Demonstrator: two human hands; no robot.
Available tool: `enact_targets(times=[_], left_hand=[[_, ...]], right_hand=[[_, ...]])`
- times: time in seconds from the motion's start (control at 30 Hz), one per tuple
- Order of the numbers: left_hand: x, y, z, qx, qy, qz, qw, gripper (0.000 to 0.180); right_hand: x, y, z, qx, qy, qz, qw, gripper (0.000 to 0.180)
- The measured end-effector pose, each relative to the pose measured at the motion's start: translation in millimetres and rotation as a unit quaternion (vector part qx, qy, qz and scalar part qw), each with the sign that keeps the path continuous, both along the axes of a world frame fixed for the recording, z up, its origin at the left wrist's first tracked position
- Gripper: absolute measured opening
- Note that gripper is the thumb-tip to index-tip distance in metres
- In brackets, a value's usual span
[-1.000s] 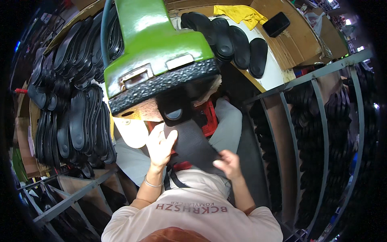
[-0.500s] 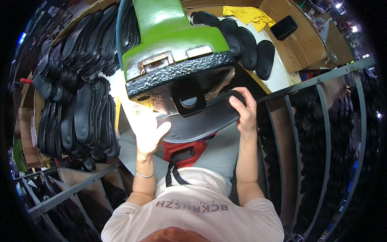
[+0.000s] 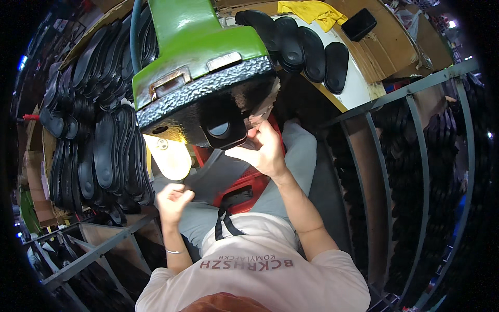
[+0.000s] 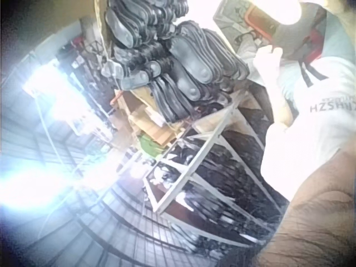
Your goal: Using a mechanical trimming machine to shave and smooth the edges of rubber shoe soles.
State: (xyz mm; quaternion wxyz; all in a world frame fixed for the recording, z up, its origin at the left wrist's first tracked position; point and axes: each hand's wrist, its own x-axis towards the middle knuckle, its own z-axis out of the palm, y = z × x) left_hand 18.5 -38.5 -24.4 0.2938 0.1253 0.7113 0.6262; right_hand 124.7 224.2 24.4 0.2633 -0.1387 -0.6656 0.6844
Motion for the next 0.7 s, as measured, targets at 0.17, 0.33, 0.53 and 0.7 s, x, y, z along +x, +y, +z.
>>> enact_targets(times=[0.17, 0.33, 0.53, 0.7], left_hand=[[78.2, 35.6, -34.3, -0.036, -0.048, -0.111, 0.992, 0.016], [79.0, 67.2, -9.2, -0.087, 0.035, -0.211, 0.973, 0.025], [-52.6, 10.3, 66.7, -0.251, 0.651, 0.174, 0.695, 0.029], [-119.0, -43.5, 47.3, -0.504, 0.527, 0.264, 0.631, 0.043]], right_hand=[[-12.1, -4.3, -0.2, 0.107, 0.008, -0.002, 0.994, 0.066], [8.0, 2.4, -10.6, 0.032, -0.025, -0.029, 0.999, 0.062], [81.1, 120.1, 42.7, 0.171, 0.104, -0.512, 0.835, 0.035], [63.5, 196.5, 12.1, 0.135, 0.03, -0.528, 0.838, 0.043]])
